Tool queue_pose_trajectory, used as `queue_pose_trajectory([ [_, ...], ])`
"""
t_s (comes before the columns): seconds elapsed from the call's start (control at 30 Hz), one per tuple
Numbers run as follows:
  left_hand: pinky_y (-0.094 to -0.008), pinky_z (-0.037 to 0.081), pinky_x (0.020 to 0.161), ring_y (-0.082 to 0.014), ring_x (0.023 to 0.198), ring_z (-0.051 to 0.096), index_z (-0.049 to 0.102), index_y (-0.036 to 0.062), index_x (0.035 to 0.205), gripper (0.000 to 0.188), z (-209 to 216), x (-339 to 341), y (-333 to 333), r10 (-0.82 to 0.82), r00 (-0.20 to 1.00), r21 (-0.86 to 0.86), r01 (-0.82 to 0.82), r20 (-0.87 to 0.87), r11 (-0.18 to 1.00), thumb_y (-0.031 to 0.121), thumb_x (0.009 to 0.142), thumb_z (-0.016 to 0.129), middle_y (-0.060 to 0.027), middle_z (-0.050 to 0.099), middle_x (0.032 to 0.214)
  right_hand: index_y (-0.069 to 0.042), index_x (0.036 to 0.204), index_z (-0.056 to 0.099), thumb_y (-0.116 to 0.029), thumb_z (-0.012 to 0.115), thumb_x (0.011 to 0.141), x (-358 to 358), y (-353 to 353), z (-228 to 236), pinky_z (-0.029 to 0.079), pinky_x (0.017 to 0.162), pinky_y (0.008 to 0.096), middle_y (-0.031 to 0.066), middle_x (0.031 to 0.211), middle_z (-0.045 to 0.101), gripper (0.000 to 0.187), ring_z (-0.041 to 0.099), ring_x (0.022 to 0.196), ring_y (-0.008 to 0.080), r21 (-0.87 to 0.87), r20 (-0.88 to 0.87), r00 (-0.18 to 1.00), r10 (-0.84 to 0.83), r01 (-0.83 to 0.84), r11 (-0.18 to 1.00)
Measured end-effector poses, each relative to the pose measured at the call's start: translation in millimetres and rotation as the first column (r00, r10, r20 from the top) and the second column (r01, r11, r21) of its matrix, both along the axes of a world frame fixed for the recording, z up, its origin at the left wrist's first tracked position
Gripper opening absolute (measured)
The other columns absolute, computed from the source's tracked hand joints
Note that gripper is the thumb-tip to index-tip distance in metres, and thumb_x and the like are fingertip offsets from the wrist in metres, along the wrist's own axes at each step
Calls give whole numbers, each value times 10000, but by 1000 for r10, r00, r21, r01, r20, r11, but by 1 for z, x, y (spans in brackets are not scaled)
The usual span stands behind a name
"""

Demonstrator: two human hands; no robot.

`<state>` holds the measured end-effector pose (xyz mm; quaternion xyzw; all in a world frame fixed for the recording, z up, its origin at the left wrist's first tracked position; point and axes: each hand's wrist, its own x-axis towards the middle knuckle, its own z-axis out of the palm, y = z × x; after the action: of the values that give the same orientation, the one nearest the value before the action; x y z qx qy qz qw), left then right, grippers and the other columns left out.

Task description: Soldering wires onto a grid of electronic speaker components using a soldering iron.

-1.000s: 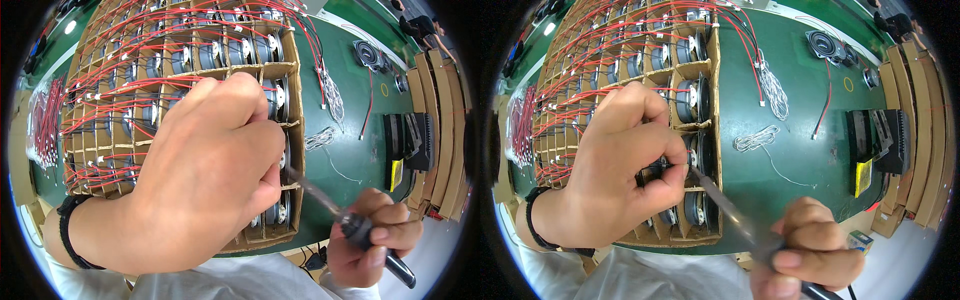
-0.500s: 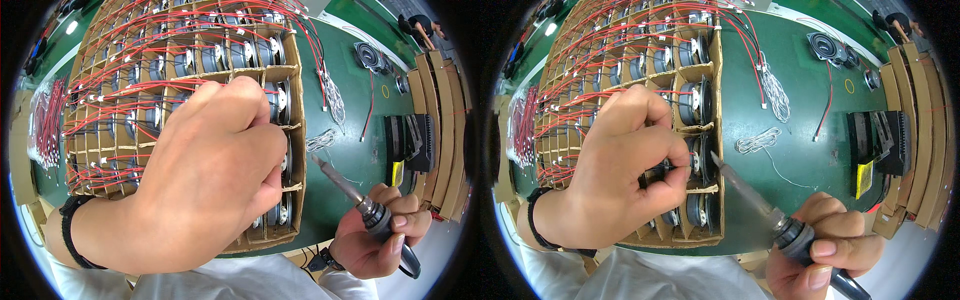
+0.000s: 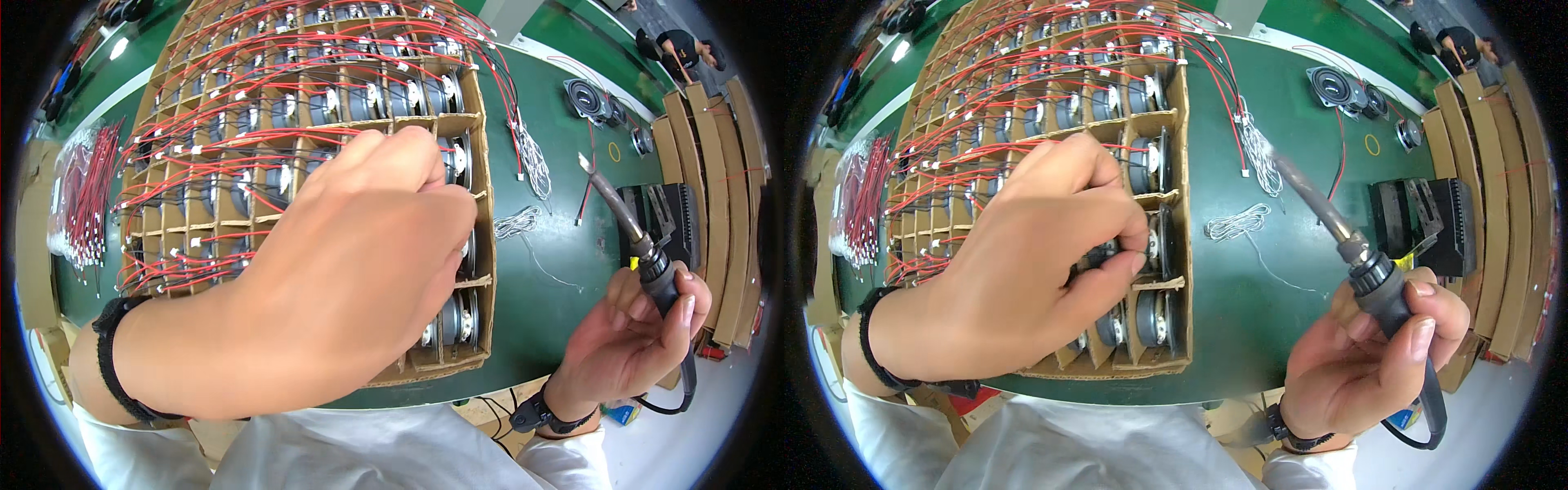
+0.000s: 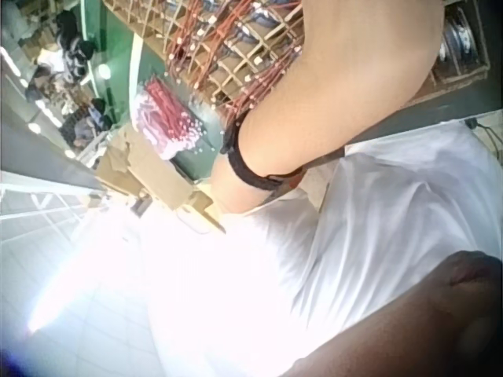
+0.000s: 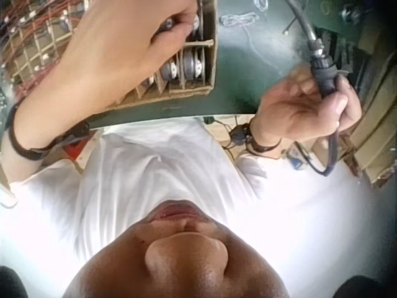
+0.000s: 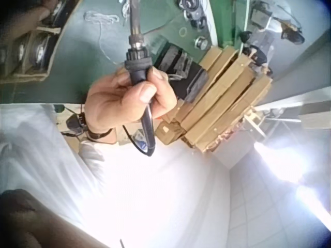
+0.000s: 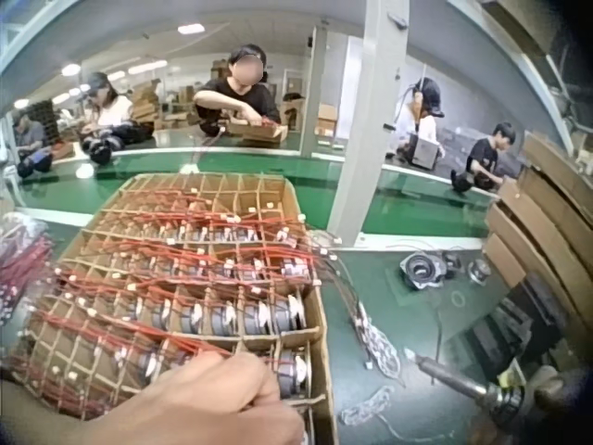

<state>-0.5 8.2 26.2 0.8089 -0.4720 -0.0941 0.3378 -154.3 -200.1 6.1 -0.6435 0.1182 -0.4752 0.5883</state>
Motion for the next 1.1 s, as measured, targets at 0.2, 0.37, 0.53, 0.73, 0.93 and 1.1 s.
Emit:
queue_pose_trajectory([
  [0.2,-455,469,830,-370,978,588,672,3,854,141,23,-6,37,-31,994,-188,51,108,981,87,741,686,-209,606,955,-13,1186,588,-249,514,1043,-5,1,2,348,577,210,41,901,487,286,434,698,79,51,77,980,-183,180,982],
  [0.37,-441,534,779,-297,870,683,700,-15,927,168,49,20,169,359,933,-249,-346,10,905,136,853,695,-175,681,873,-113,961,557,-295,614,1016,12,9,-6,338,436,252,44,647,512,198,405,469,131,-71,156,987,24,-13,997],
  [0.53,-333,521,688,-157,743,658,705,-7,922,151,13,85,292,830,548,128,-835,101,535,141,900,724,-74,693,789,-88,941,557,-240,588,1020,19,32,6,328,438,243,39,639,505,174,395,465,122,-61,144,989,25,-16,998],
  [0.73,-451,545,746,-370,812,707,705,1,818,203,-36,104,310,831,410,185,-912,377,366,194,848,759,-213,703,828,-83,922,547,-224,580,1014,23,52,10,317,458,235,25,632,465,171,392,494,114,-88,177,984,-15,31,996],
  [0.93,-472,557,782,-389,872,714,732,25,869,201,-34,106,302,764,458,269,-888,454,373,224,863,751,-201,727,870,3,1236,569,-248,487,1072,13,45,2,278,586,230,13,761,422,311,342,647,83,-49,119,992,-28,34,998],
  [1.1,-348,494,639,-167,679,614,694,-12,871,209,-23,114,316,849,504,224,-856,160,466,164,858,807,-93,672,721,-68,933,533,-226,566,1019,6,56,4,362,515,253,38,652,453,182,408,552,126,-122,158,987,-8,27,992],
])
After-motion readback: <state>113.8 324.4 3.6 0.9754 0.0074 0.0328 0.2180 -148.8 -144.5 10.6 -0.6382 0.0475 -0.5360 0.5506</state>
